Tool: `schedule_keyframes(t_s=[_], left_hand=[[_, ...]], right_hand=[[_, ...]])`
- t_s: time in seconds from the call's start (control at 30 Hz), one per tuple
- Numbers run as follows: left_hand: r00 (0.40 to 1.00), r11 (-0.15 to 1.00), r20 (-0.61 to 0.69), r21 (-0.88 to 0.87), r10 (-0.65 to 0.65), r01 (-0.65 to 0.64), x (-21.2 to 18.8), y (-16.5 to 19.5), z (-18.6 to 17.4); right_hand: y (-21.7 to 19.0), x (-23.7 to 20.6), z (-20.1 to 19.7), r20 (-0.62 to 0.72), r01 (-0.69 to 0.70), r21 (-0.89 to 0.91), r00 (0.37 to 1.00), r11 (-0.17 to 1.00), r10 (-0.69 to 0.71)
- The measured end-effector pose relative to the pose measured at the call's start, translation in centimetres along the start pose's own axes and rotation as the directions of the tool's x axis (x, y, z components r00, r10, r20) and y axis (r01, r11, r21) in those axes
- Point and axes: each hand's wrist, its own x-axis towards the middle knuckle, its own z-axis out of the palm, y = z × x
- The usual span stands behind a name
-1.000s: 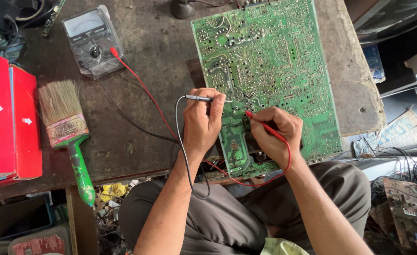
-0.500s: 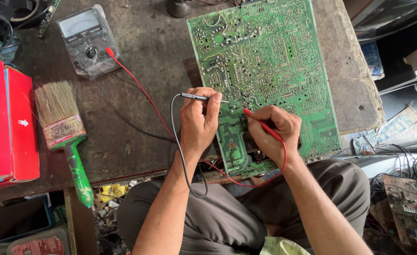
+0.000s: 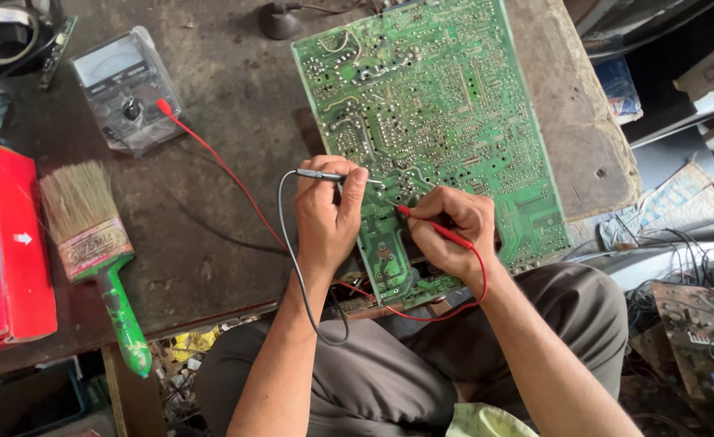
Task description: The person uses a multimeter with red and black probes to test various points on a green circuit board. They systematically touch different solder points and components while seated on the floor in a cluttered workshop.
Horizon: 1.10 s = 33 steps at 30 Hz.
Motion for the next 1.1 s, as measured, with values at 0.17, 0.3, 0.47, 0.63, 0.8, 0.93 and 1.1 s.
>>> schedule_keyframes(t_s=[0.17,0.3,0.47,0.63,0.8,0.93,1.1], left_hand=[[0.999,1.000,0.037,0.028,-0.004,0.003,0.1,0.3,-0.2],[0.998,0.999,0.058,0.043,0.009,-0.011,0.2,0.4,-0.4],[0.998,0.999,0.055,0.046,0.020,-0.022,0.3,0.5,-0.5],[0.998,0.999,0.059,0.038,0.015,-0.017,0.3,0.7,-0.6],[0.998,0.998,0.050,0.043,0.037,-0.039,0.4,0.9,-0.8],[0.998,0.998,0.044,0.040,0.054,-0.055,0.6,0.9,-0.8],[0.997,0.997,0.012,0.021,0.072,-0.073,0.6,0.8,-0.9]], right_hand=[[0.0,0.0,0.1,-0.004,0.012,-0.002,1.000,1.000,-0.012],[-0.2,0.1,0.1,0.007,0.009,-0.010,1.000,1.000,-0.009],[-0.5,0.3,0.2,0.027,-0.012,-0.006,1.000,1.000,0.012],[-0.7,0.4,0.4,0.018,-0.001,-0.054,1.000,0.999,0.002],[-0.9,0.3,0.6,-0.016,-0.014,-0.100,1.000,0.995,0.013],[-0.9,0.3,0.6,-0.026,0.015,-0.101,0.999,0.995,-0.018],[-1.1,0.3,0.8,-0.042,-0.005,-0.105,0.999,0.994,0.000]])
